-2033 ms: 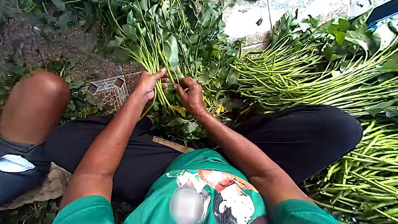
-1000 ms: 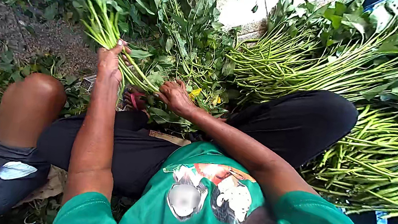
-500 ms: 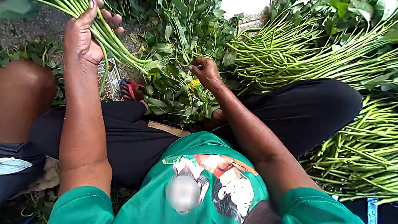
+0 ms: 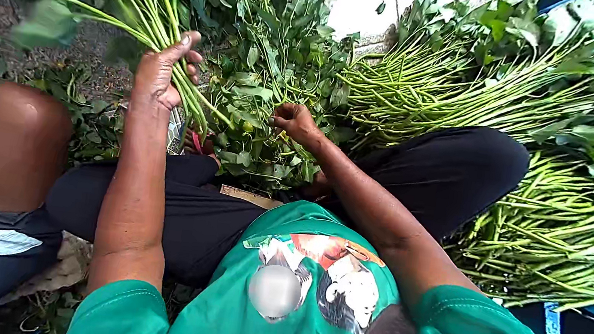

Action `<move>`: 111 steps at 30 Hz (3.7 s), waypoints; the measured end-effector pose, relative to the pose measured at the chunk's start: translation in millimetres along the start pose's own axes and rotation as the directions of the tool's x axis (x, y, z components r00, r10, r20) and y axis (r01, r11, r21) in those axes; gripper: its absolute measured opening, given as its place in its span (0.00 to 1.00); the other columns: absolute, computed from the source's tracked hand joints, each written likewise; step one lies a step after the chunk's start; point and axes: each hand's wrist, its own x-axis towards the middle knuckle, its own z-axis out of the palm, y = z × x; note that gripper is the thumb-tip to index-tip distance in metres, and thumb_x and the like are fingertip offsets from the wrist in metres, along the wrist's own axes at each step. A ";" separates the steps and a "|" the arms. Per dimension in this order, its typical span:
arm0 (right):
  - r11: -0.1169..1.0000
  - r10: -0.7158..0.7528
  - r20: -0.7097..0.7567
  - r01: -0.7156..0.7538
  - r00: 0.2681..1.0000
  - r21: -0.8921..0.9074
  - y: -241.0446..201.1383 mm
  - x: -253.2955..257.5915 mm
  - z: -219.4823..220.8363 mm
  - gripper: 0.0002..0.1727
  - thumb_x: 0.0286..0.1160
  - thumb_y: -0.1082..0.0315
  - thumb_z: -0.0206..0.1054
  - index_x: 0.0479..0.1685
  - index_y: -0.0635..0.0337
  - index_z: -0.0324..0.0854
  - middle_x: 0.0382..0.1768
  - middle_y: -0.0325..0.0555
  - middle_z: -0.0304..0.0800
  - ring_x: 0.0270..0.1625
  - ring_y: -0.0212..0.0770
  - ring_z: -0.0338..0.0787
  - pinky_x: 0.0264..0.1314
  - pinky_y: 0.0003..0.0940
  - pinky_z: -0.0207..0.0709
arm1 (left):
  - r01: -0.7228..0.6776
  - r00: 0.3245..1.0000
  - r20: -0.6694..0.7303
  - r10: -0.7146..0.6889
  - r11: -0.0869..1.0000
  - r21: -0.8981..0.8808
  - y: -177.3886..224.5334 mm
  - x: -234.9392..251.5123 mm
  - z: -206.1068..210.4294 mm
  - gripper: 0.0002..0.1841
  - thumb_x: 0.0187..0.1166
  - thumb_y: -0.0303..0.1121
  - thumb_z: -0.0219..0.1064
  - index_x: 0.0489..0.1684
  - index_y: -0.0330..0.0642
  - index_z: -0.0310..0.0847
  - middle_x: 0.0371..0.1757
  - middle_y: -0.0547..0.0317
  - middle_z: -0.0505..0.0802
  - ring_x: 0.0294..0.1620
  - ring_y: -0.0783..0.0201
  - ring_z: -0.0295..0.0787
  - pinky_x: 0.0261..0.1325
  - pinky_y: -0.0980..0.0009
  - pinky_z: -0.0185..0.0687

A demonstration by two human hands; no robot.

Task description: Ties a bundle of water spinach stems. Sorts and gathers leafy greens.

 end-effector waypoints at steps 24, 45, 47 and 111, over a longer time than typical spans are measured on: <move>0.708 -0.356 0.263 0.443 0.897 -0.551 -34.2 -8.6 24.9 0.09 0.77 0.72 0.68 0.47 0.62 0.93 0.73 0.58 0.83 0.74 0.61 0.83 0.72 0.65 0.73 | -0.047 0.999 -0.012 0.052 0.962 0.268 -28.9 4.0 23.7 0.08 0.90 0.31 0.59 0.52 0.37 0.81 0.40 0.59 0.96 0.36 0.68 0.94 0.33 0.75 0.88; 0.977 0.051 -0.264 -0.103 0.963 -0.187 6.5 77.2 -27.2 0.25 0.85 0.66 0.64 0.80 0.63 0.74 0.73 0.65 0.81 0.66 0.58 0.90 0.68 0.56 0.84 | -0.488 0.831 -0.312 0.461 0.873 -0.010 18.2 12.6 -6.1 0.12 0.97 0.34 0.46 0.61 0.38 0.70 0.37 0.56 0.88 0.35 0.57 0.93 0.48 0.55 0.96; 0.927 0.373 -0.216 -0.355 0.902 0.120 28.0 85.5 -37.3 0.32 0.85 0.61 0.67 0.86 0.60 0.64 0.70 0.66 0.82 0.53 0.56 0.95 0.53 0.52 0.92 | -0.375 0.904 -0.230 0.362 0.927 -0.018 7.0 3.6 -1.2 0.16 0.97 0.41 0.45 0.72 0.47 0.70 0.43 0.65 0.88 0.43 0.63 0.93 0.56 0.61 0.93; 0.888 0.234 -0.099 -0.254 0.967 -0.383 43.2 123.5 -7.8 0.33 0.84 0.44 0.65 0.76 0.61 0.80 0.72 0.68 0.82 0.77 0.68 0.79 0.77 0.75 0.66 | -0.042 0.993 -0.112 0.031 0.994 -0.101 -11.9 27.0 -4.2 0.09 0.93 0.37 0.55 0.47 0.48 0.80 0.21 0.70 0.84 0.22 0.70 0.86 0.37 0.70 0.93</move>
